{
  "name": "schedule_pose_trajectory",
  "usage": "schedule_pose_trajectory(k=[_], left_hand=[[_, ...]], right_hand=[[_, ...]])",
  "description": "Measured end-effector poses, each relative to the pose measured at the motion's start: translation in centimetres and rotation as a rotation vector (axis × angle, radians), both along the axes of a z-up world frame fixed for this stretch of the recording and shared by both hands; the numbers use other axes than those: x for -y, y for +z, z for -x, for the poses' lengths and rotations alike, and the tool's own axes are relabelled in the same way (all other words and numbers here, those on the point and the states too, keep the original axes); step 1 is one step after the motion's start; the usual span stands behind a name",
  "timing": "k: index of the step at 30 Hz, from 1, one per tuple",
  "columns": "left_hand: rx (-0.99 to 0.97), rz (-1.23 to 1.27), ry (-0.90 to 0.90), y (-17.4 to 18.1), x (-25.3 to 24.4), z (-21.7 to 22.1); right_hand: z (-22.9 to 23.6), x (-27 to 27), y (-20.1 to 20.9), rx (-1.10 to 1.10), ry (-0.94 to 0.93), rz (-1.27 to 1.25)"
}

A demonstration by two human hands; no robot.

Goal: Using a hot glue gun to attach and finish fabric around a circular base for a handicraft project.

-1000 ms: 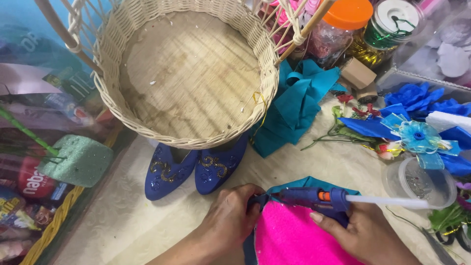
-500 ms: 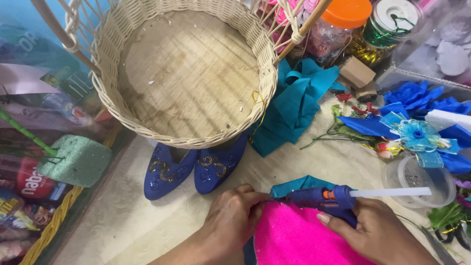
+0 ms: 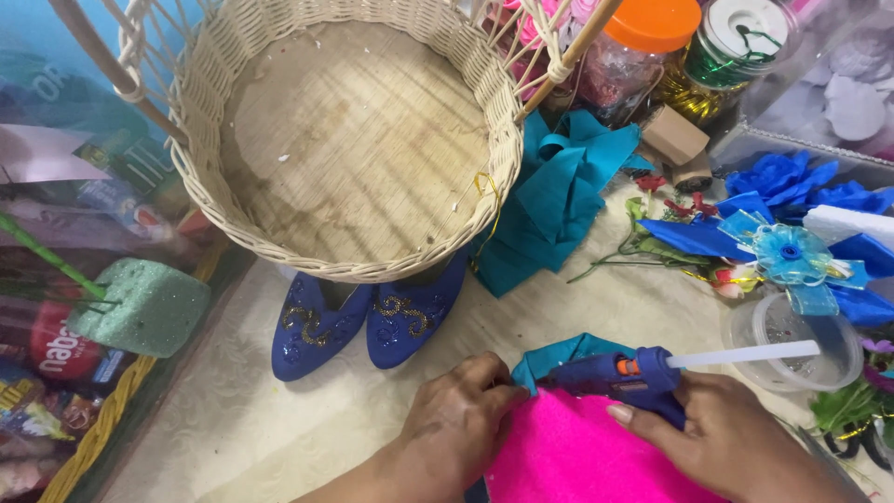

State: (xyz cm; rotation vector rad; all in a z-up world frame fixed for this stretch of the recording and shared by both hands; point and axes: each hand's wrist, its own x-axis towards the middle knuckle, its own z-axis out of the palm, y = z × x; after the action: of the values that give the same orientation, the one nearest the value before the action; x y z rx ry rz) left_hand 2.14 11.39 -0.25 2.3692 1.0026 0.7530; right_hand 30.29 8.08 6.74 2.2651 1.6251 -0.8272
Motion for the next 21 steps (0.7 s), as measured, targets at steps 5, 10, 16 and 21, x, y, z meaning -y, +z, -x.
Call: schedule_pose_trajectory(k=[5,10,16,21], left_hand=[[-0.028,-0.088,-0.012,-0.5,0.4,-0.4],[-0.131,-0.056,-0.044,-0.6,0.9,-0.6],[-0.264,0.015,-0.125,0.6,1.1,-0.3],[-0.338,0.500,0.028,3.1,0.8,0.9]], right_hand=[[-1.1,0.2,-0.8,-0.104,0.012,-0.163],[0.0,0.2,-1.4,-0.176,-0.115,-0.186],[1.0,-0.5,-0.2,-0.236,-0.143,-0.132],[-0.2,-0.3,-1.5,-0.170,-0.108,-0.113]])
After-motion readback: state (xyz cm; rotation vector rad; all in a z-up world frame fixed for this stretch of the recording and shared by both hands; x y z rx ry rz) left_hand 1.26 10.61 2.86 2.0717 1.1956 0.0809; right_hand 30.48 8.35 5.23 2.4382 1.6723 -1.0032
